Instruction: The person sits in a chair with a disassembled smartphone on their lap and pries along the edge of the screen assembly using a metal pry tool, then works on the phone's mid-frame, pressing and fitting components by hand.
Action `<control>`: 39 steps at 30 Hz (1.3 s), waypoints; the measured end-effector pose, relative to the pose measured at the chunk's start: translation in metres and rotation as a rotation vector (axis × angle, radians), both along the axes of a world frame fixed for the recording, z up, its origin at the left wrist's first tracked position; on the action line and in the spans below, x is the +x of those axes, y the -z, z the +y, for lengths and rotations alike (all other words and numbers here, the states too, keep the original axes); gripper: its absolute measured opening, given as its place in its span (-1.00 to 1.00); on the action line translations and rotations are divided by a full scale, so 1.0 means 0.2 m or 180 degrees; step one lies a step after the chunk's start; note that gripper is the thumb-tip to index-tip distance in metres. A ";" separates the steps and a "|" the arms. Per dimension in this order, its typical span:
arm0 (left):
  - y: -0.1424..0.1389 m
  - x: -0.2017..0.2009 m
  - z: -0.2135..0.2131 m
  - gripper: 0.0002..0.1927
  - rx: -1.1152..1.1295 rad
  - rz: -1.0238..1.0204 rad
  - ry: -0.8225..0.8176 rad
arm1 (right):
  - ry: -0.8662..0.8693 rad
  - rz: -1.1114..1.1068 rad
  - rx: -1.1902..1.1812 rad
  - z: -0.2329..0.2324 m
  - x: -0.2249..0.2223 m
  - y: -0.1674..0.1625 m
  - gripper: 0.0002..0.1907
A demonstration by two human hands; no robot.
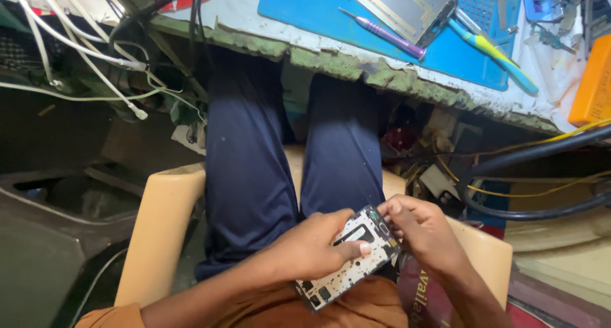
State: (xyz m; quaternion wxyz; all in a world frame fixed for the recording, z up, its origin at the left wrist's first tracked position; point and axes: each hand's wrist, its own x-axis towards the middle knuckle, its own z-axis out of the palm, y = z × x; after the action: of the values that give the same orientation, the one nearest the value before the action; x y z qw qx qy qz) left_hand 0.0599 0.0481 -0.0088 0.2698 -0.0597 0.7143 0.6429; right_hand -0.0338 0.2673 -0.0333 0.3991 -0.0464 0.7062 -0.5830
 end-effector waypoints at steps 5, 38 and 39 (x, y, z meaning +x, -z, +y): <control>-0.01 0.00 0.01 -0.61 -0.0149 -0.0034 0.0063 | -0.0175 0.0078 0.0355 -0.04 0.01 -0.06 -0.70; -0.06 0.01 0.02 -0.58 -0.0324 -0.0435 0.0396 | -0.0227 0.0524 0.0759 0.02 0.04 0.06 -0.68; -0.06 0.01 0.02 -0.59 -0.0210 -0.0389 0.0377 | -0.0162 0.0388 0.0541 0.03 0.04 0.06 -0.67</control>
State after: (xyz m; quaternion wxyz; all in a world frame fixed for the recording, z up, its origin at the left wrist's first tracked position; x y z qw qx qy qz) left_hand 0.0611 0.0518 0.0028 0.3484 -0.0653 0.7196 0.5971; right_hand -0.0267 0.2724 -0.0454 0.3725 -0.0656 0.7746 -0.5069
